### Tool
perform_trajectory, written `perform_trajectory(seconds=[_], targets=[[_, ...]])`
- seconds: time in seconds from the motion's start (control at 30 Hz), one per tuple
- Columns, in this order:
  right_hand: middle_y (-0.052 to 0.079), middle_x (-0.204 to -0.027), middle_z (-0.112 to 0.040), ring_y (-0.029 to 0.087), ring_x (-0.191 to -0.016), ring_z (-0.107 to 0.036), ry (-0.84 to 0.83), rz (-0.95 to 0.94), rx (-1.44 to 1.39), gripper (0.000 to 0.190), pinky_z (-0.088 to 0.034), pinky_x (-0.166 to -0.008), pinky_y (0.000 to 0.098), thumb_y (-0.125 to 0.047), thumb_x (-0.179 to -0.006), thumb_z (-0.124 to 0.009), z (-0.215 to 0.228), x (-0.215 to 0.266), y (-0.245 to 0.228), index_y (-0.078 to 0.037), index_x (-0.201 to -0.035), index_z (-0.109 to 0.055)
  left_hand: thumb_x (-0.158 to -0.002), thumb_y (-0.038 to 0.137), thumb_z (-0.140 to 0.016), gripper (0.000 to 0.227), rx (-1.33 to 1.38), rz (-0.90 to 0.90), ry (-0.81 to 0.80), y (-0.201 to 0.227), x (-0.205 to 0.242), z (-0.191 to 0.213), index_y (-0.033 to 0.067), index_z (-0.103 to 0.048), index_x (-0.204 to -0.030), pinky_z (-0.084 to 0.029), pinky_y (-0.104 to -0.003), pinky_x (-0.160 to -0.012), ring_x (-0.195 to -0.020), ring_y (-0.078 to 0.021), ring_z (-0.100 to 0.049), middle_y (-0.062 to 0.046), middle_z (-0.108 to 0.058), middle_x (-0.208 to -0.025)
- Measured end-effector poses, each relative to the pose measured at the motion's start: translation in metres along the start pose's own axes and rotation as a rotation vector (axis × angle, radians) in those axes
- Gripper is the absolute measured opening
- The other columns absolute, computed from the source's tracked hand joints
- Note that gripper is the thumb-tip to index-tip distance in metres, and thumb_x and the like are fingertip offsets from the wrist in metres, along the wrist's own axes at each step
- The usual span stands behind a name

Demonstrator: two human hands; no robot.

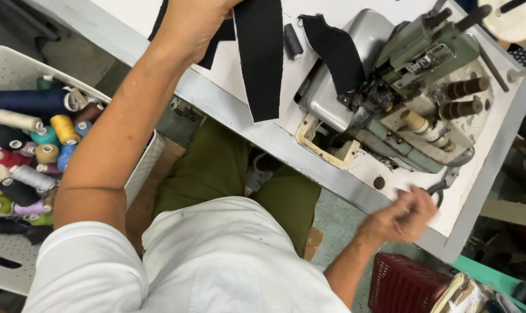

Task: Overlocking the edges of black fabric strips using an industrial sewing machine and trimming the thread with scissors.

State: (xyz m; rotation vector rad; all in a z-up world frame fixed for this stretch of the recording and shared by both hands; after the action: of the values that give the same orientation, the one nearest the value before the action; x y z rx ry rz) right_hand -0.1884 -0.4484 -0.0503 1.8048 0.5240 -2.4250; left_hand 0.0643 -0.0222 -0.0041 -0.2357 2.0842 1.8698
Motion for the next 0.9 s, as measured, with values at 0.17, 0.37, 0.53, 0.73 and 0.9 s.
perform_trajectory(seconds=[0.17,0.37,0.53,0.73,0.9], targets=[[0.02,-0.13,-0.074,0.021,-0.09,-0.076,-0.524,-0.637,-0.726,0.06,-0.065,-0.079,0.031,-0.053,-0.112,-0.056,-0.057,-0.014,-0.116,0.0,-0.137,-0.062,-0.099,0.01,-0.091,0.059,0.152,0.051,0.291,0.004,0.006,-0.026,0.0239,-0.039,-0.077,-0.028,-0.027,-0.059,-0.068,-0.0035,-0.035,0.01,-0.037,-0.072],[0.028,-0.092,-0.073,0.037,-0.079,-0.076,-0.518,-1.36,-1.292,0.057,-0.059,-0.066,0.0365,-0.034,-0.103,-0.073,-0.108,0.028,-0.139,0.003,-0.143,-0.055,-0.106,0.008,-0.083,0.027,0.157,-0.124,0.229,0.022,0.028,-0.062,0.0075,-0.069,-0.129,-0.056,-0.025,-0.102,-0.117,-0.0086,-0.065,0.001,-0.07,-0.127],[0.009,-0.072,-0.069,0.028,-0.049,-0.071,-0.366,-1.43,-1.031,0.023,-0.053,-0.039,0.0289,-0.016,-0.097,-0.081,-0.11,0.013,-0.129,0.001,-0.109,-0.071,-0.106,0.017,-0.082,0.025,0.101,0.032,0.258,0.017,0.049,-0.057,0.0078,-0.067,-0.124,-0.058,-0.018,-0.081,-0.093,-0.0049,-0.064,-0.001,-0.07,-0.117],[0.01,-0.065,-0.069,0.022,-0.046,-0.069,-0.367,-1.171,-0.838,0.013,-0.051,-0.038,0.0249,-0.008,-0.097,-0.081,-0.1,-0.003,-0.12,0.0,-0.102,-0.072,-0.114,0.009,-0.077,0.042,-0.26,-0.272,0.12,0.036,0.068,-0.068,-0.0015,-0.049,-0.144,-0.059,-0.042,-0.119,-0.136,-0.0273,-0.054,-0.015,-0.05,-0.141],[0.006,-0.059,-0.065,0.012,-0.045,-0.064,-0.437,-1.068,-0.718,0.01,-0.048,-0.043,0.0189,-0.003,-0.096,-0.083,-0.101,-0.005,-0.104,-0.004,-0.098,-0.073,-0.108,0.005,-0.079,0.011,-0.684,-0.793,-0.213,0.055,0.084,-0.122,0.0089,-0.078,-0.119,-0.05,-0.05,-0.099,-0.12,-0.0343,-0.069,-0.01,-0.075,-0.125]])
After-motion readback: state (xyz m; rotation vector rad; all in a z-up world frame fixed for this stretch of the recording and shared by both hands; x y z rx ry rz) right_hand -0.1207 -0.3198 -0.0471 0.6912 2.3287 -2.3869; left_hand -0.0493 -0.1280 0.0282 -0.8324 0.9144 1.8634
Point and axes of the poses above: each hand's wrist, its own x-axis away from the middle knuckle, its own z-axis out of the back of the hand, y = z × x, the point moved 3 cm from there along -x, towards the middle knuckle
